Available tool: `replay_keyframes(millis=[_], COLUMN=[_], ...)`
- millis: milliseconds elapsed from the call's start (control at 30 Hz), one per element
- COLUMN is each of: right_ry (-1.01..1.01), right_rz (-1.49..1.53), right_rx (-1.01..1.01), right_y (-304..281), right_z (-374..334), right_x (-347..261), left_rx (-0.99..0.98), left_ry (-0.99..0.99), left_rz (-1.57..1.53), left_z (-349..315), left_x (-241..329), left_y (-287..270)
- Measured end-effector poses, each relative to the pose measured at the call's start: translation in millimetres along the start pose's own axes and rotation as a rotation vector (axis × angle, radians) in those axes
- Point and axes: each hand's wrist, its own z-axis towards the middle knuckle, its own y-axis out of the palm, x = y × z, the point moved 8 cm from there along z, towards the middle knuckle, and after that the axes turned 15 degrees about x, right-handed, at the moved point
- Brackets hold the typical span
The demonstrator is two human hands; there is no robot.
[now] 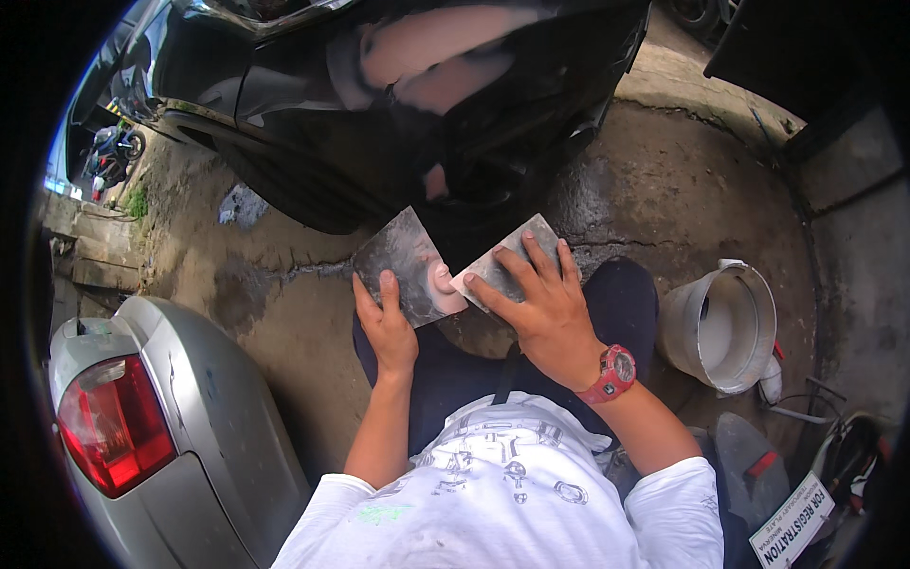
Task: The person sands a damaged area on the front bumper of a black car using sandpaper. They switch between two pieces of sandpaper and work on the lower front section of the bumper.
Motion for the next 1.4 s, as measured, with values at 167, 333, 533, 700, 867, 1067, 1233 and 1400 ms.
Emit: replay_keyframes(millis=[167, 333, 533, 700, 867, 1067, 1233, 1400], right_ry=[0.101, 0.186, -0.023, -0.123, 0.024, 0.112, 0.907, 1.913], right_rz=[0.078, 0.039, 0.164, 0.222, 0.477, 0.191, 0.512, 1.165], right_rx=[0.055, 0.070, -0.193, -0.155, -0.239, -0.497, -0.158, 0.285], right_y=[-3, 9, 47, 36, 63, 106, 98, 72], right_z=[8, 0, -26, -35, -36, -74, -92, -112], right_x=[2, 10, -23, -37, -30, 48, 93, 78], left_rx=[0.002, -0.243, -0.097, 0.155, -0.058, -0.058, -0.155, -0.269], left_ry=[0.018, 0.012, -0.011, -0.339, -0.557, -0.762, -1.078, -1.177], left_rz=[0.085, 0.209, 0.136, -0.244, -0.446, -0.370, -0.344, -0.291], left_z=[-5, -20, -19, -8, -24, -25, -36, -59], left_x=[10, 8, -21, -76, -92, -110, -83, 13], left_y=[0, 9, -8, -27, 5, 9, -6, -23])
